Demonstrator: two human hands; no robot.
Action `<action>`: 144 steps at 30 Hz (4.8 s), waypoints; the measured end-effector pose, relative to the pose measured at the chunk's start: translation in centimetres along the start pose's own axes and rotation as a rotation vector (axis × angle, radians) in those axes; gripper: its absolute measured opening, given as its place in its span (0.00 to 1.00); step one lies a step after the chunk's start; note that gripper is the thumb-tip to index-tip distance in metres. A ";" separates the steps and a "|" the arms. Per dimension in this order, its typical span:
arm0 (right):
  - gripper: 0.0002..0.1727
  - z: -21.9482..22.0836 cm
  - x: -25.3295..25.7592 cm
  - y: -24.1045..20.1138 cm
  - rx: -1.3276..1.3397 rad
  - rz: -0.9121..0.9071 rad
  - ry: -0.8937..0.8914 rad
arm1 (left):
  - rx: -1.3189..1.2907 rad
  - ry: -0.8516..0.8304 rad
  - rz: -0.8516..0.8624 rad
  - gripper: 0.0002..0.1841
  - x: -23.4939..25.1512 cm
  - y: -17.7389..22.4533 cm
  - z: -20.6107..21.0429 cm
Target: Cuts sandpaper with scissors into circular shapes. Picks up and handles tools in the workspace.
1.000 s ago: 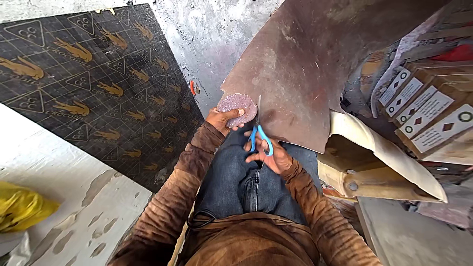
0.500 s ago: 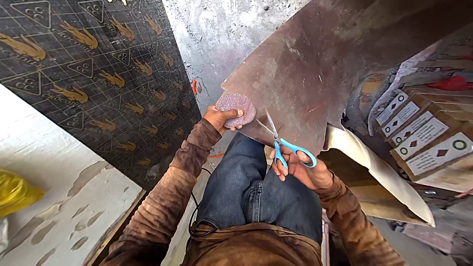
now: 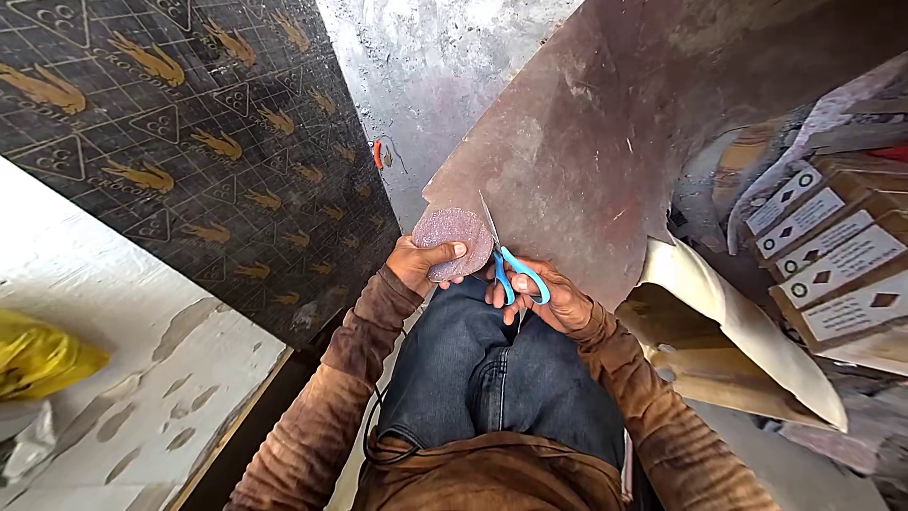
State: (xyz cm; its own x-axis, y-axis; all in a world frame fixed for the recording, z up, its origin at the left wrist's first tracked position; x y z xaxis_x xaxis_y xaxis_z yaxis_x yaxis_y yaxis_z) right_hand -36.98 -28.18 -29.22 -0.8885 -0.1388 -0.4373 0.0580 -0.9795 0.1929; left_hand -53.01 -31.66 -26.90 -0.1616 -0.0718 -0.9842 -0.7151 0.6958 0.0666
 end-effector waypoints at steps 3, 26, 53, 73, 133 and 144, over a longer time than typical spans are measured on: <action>0.22 0.3 0.1 -0.3 -0.012 0.014 0.041 | -0.006 -0.011 -0.002 0.11 -0.2 0.0 0.3; 0.14 0.7 -0.7 -0.9 -0.147 -0.131 0.210 | -0.108 -0.001 -0.098 0.08 -0.7 -0.6 -0.1; 0.23 2.0 -1.2 -3.5 -0.242 -0.161 0.107 | -0.226 -0.122 -0.135 0.07 -2.3 -1.0 1.4; 0.24 2.5 -1.6 -4.3 -0.334 -0.097 0.110 | -0.326 -0.219 -0.175 0.07 -2.0 -2.4 1.4; 0.22 3.5 -0.6 -5.5 -0.482 -0.023 0.057 | -0.467 -0.399 -0.160 0.09 -3.1 -2.7 1.0; 0.34 4.8 -0.5 -5.6 -0.599 0.060 0.055 | -0.459 -0.464 -0.133 0.10 -4.1 -2.6 1.9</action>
State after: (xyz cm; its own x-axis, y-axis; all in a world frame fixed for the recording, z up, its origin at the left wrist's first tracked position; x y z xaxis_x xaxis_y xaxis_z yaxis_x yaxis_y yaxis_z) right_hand -39.06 -21.95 -25.87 -0.8519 -0.1886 -0.4886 0.3681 -0.8792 -0.3025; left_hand -49.23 -31.85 -23.34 0.1845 0.2505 -0.9504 -0.9422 0.3203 -0.0984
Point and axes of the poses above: each hand's wrist, its own x-axis towards the middle knuckle, its own z-axis out of the palm, y = z × x, the point moved 10 cm from there along x, towards the middle knuckle, and after that the axes turned 4 degrees about z, right-handed, at the moved point
